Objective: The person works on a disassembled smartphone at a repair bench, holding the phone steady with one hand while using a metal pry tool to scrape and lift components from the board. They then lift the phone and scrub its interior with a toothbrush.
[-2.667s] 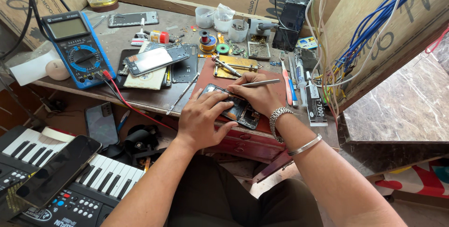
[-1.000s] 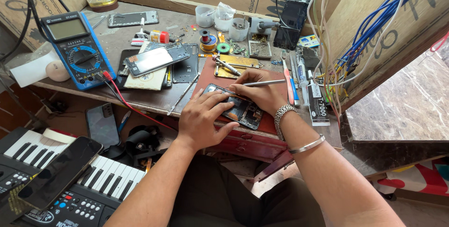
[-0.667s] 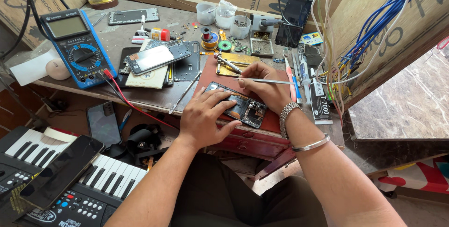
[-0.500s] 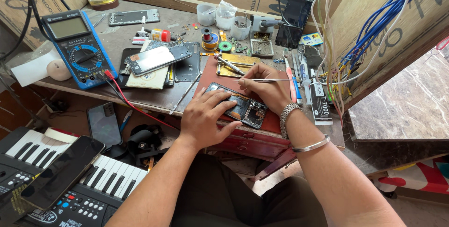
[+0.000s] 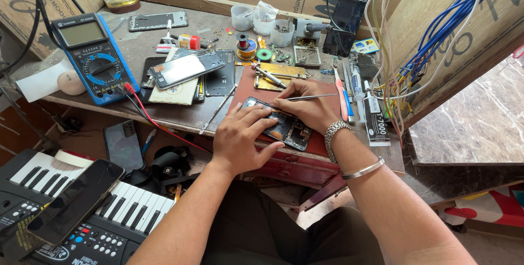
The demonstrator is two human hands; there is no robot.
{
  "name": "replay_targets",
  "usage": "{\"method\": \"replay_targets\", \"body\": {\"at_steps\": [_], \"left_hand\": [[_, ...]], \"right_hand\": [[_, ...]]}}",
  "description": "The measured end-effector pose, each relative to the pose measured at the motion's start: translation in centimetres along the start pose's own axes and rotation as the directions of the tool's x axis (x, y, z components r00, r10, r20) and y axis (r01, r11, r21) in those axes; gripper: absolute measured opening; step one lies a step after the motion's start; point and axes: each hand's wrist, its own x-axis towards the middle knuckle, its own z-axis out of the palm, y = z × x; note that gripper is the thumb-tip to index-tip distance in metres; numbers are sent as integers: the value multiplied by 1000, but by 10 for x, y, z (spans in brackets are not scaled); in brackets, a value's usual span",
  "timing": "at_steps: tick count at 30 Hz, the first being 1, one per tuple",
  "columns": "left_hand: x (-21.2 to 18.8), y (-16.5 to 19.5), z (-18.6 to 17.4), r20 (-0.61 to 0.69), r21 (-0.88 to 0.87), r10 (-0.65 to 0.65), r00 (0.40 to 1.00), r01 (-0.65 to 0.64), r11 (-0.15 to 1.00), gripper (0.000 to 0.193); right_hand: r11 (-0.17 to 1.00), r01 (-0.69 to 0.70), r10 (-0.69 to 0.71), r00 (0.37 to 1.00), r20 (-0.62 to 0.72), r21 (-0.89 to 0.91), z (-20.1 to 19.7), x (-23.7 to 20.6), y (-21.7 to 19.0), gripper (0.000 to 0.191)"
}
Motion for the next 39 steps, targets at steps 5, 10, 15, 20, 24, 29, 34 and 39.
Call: {"method": "replay_targets", "body": {"at_steps": [5, 10, 15, 20, 24, 29, 34, 39], "left_hand": [[1, 1, -1, 1, 1, 2, 1000, -2, 1000, 44], [1, 1, -1, 3, 11, -2, 1000, 2, 1000, 44], [0, 1, -1, 11, 0, -2, 1000, 2, 1000, 45], [1, 1, -2, 14, -1, -7, 1000, 7, 1000, 45], [1, 2, -1, 4, 13, -4, 1000, 4, 1000, 45], [1, 1, -2, 12, 5, -4, 1000, 4, 1000, 46], [1, 1, 0, 7, -4, -3, 1000, 3, 1000, 45], [0, 0, 1, 6, 2, -6, 1000, 6, 1000, 44]], "right_hand": [[999, 18, -20, 999, 47, 51, 2, 4, 2, 11], [998, -28, 30, 999, 21, -63, 3, 9, 3, 14], [998, 4, -3, 1000, 25, -58, 1, 8, 5, 17], [994, 38, -37, 999, 12, -103, 1, 7, 3, 16], [998, -2, 3, 1000, 25, -56, 3, 7, 2, 14], [1000, -6, 6, 1000, 25, -25, 2, 6, 3, 16], [997, -7, 8, 1000, 10, -75, 1, 6, 0, 20], [1000, 15, -15, 1000, 11, -16, 7, 6, -3, 16]]}}
